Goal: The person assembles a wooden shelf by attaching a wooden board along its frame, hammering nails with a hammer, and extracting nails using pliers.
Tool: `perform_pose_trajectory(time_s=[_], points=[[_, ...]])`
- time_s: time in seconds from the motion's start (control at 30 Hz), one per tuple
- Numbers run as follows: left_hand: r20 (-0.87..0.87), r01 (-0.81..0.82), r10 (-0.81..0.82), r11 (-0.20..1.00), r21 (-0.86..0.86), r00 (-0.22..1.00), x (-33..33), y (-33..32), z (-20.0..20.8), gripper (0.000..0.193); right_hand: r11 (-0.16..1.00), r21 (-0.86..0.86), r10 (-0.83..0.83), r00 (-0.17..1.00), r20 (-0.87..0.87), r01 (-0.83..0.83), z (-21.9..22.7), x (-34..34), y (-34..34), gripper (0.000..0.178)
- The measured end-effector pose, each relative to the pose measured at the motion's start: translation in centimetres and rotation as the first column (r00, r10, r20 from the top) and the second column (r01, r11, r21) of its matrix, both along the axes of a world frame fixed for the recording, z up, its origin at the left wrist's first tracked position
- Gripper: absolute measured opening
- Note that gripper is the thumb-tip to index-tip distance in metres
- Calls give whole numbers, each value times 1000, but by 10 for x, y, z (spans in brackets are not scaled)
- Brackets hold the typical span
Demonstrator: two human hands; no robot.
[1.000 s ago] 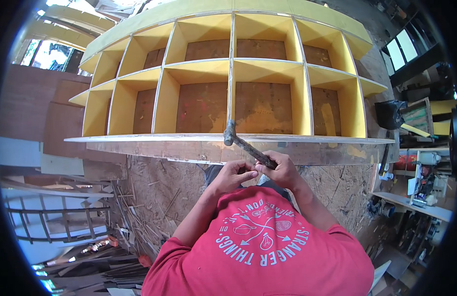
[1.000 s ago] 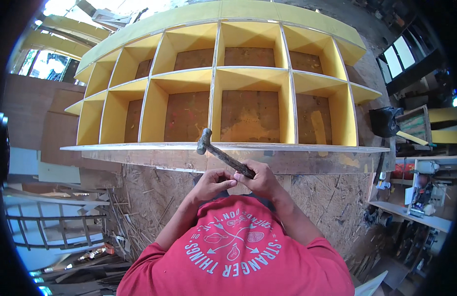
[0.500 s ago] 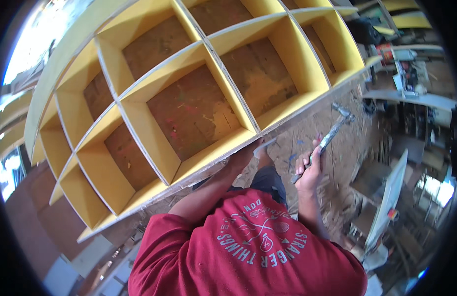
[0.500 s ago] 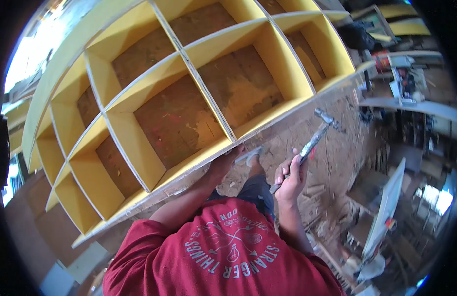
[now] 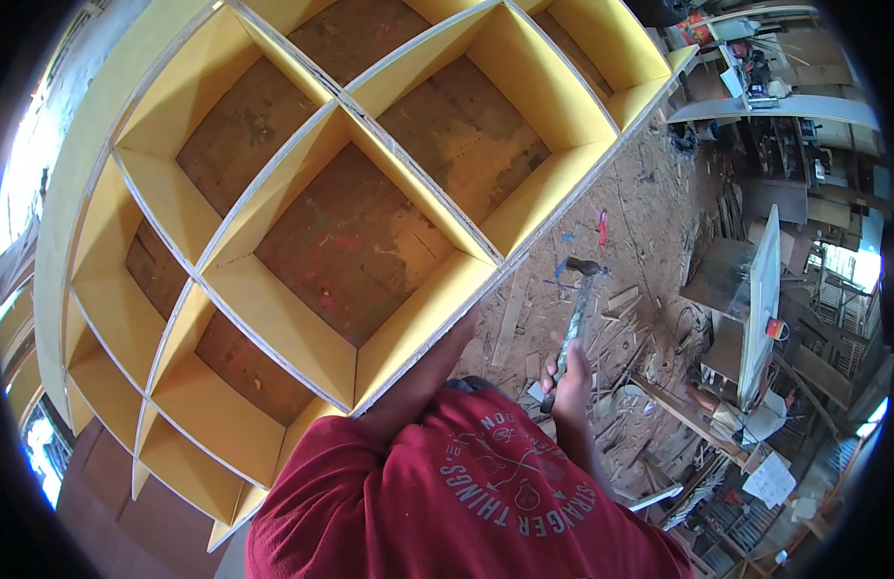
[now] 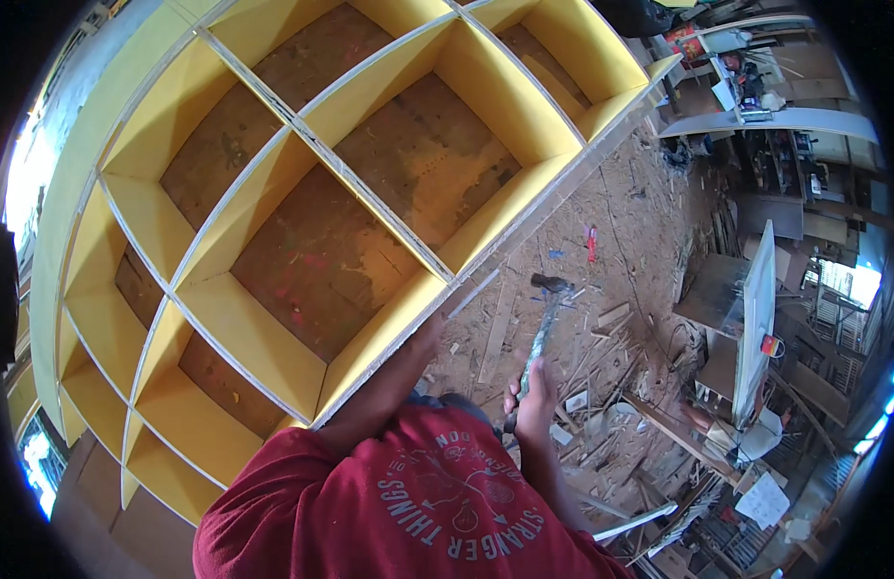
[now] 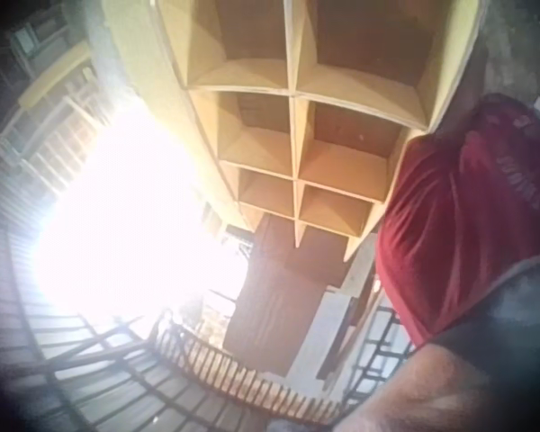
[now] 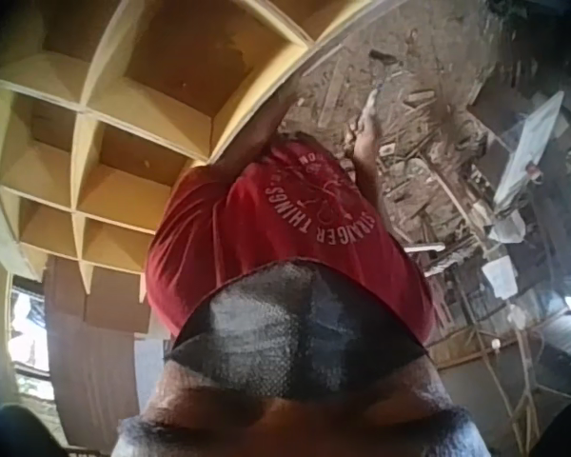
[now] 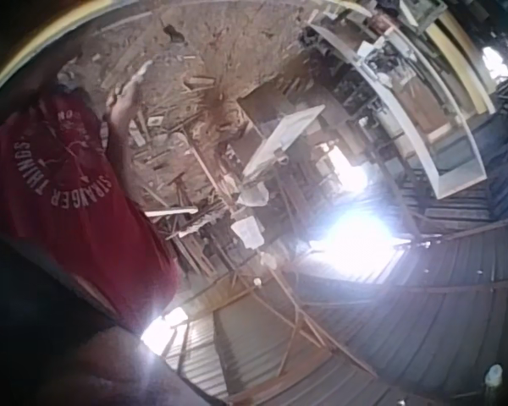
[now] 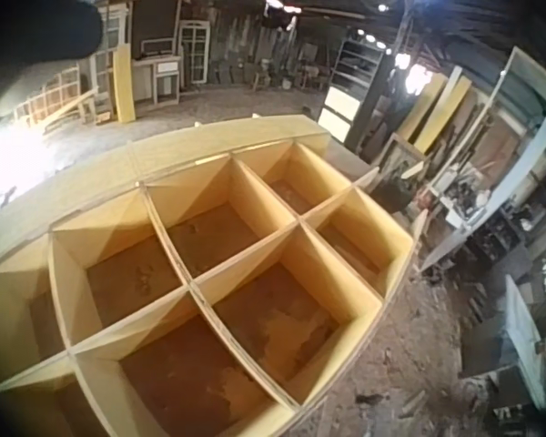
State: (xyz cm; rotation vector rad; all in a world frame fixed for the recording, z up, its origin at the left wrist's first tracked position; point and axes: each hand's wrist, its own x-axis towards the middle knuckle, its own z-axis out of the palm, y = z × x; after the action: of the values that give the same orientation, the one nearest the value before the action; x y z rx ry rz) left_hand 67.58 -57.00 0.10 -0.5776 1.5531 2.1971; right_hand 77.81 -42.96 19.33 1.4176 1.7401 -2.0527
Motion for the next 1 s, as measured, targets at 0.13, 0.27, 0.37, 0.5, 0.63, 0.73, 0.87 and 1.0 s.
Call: perform_pose_trajectory(time_s=[0.13,0.27,0.37,0.5,0.63,0.73,0.87,1.0], points=[[1,27,-27,999,-22,1000,0,-5,-7,35,947,225,221,973,65,-230,-4,2,12,29],[-4,60,-60,997,-50,998,-5,-9,-11,34,820,329,419,883,212,-469,-3,-1,36,22],[-18,75,-76,994,-78,997,-10,-11,-12,33,677,408,517,791,328,-612,-3,-2,49,30],[-34,87,-92,987,-138,995,-15,-14,-16,32,479,393,665,617,421,-785,6,-26,71,38],[-48,68,-79,976,-207,996,-13,-15,-19,31,399,352,809,506,299,-847,-5,-68,113,40],[-49,11,-27,953,-304,998,-3,-18,-23,31,185,212,907,250,339,-960,-11,-136,140,42],[-76,-99,74,906,-412,994,-2,0,-28,30,-238,21,889,-209,408,-971,-35,-236,170,46],[-112,-230,201,823,-520,973,7,21,-27,29,-551,77,810,-510,288,-831,-65,-306,185,53]])
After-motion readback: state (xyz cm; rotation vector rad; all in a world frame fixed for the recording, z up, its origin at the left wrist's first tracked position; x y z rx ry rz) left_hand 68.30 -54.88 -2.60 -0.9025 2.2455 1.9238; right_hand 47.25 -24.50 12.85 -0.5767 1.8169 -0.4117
